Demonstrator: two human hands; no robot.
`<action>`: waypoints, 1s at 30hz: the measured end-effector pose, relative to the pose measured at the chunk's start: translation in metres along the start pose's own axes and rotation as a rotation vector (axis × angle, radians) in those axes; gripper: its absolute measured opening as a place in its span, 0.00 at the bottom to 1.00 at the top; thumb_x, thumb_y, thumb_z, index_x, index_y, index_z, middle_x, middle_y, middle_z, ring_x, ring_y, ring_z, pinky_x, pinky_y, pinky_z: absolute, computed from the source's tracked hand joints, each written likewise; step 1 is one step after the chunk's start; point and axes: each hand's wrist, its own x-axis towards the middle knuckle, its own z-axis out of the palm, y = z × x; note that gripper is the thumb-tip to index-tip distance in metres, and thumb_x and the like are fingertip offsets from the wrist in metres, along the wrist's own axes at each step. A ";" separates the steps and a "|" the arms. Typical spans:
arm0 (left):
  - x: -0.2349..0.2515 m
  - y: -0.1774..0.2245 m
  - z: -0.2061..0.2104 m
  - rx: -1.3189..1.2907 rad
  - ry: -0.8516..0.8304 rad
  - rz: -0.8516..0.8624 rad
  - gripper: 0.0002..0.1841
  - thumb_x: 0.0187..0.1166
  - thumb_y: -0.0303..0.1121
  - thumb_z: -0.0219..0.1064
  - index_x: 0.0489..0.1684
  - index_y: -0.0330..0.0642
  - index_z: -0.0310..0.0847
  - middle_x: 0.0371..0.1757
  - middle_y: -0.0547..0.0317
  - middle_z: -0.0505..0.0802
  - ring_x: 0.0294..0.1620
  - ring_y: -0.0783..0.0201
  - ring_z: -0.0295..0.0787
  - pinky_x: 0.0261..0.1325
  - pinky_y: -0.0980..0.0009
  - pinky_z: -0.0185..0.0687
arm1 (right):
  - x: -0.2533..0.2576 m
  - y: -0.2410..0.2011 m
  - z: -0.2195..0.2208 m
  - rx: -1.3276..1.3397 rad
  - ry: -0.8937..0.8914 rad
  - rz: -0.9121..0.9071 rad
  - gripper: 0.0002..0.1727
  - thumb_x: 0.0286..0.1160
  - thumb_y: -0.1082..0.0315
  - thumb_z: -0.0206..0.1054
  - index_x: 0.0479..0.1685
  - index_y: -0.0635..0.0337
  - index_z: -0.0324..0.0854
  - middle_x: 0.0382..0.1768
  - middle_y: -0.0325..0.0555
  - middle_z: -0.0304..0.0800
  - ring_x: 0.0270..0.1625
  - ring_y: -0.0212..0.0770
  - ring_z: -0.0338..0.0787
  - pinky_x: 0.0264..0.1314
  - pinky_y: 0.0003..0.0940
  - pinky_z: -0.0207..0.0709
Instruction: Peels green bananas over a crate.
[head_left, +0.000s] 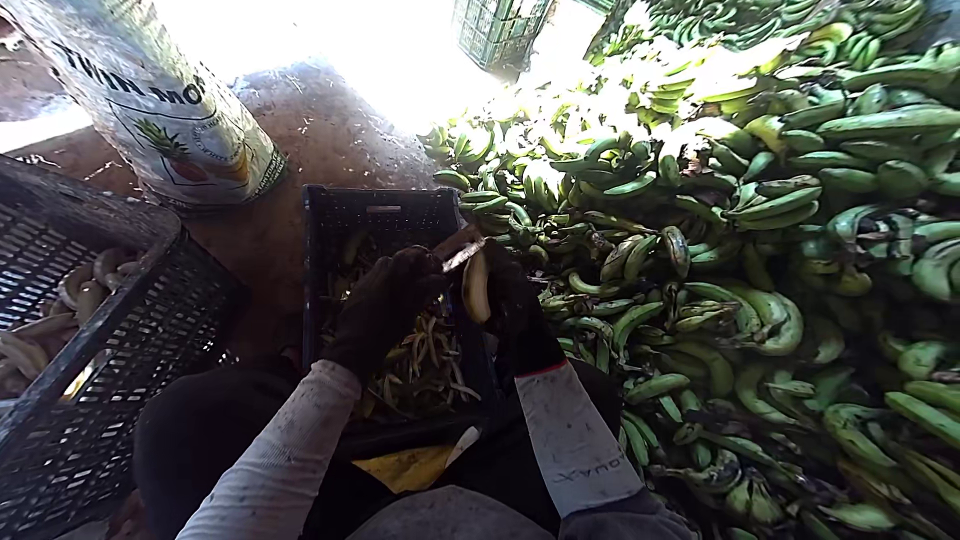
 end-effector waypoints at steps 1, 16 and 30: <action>-0.004 0.004 0.005 0.037 0.017 0.046 0.28 0.82 0.56 0.66 0.77 0.54 0.76 0.59 0.47 0.89 0.55 0.48 0.89 0.58 0.42 0.85 | 0.002 -0.001 0.000 0.125 0.001 -0.042 0.18 0.89 0.47 0.50 0.50 0.45 0.81 0.32 0.34 0.86 0.30 0.28 0.86 0.29 0.27 0.83; -0.010 0.010 0.007 0.197 -0.050 0.034 0.30 0.77 0.48 0.73 0.80 0.56 0.76 0.61 0.40 0.88 0.61 0.38 0.85 0.60 0.38 0.80 | -0.001 0.006 0.008 -0.254 0.225 -0.034 0.19 0.92 0.49 0.44 0.60 0.46 0.77 0.36 0.36 0.84 0.31 0.29 0.84 0.30 0.30 0.81; -0.004 -0.015 0.000 0.167 -0.031 0.066 0.27 0.84 0.52 0.65 0.81 0.56 0.73 0.61 0.47 0.89 0.58 0.45 0.88 0.58 0.40 0.84 | -0.004 0.006 0.007 -0.004 0.253 0.131 0.29 0.85 0.34 0.43 0.45 0.45 0.81 0.21 0.37 0.83 0.16 0.30 0.82 0.16 0.27 0.79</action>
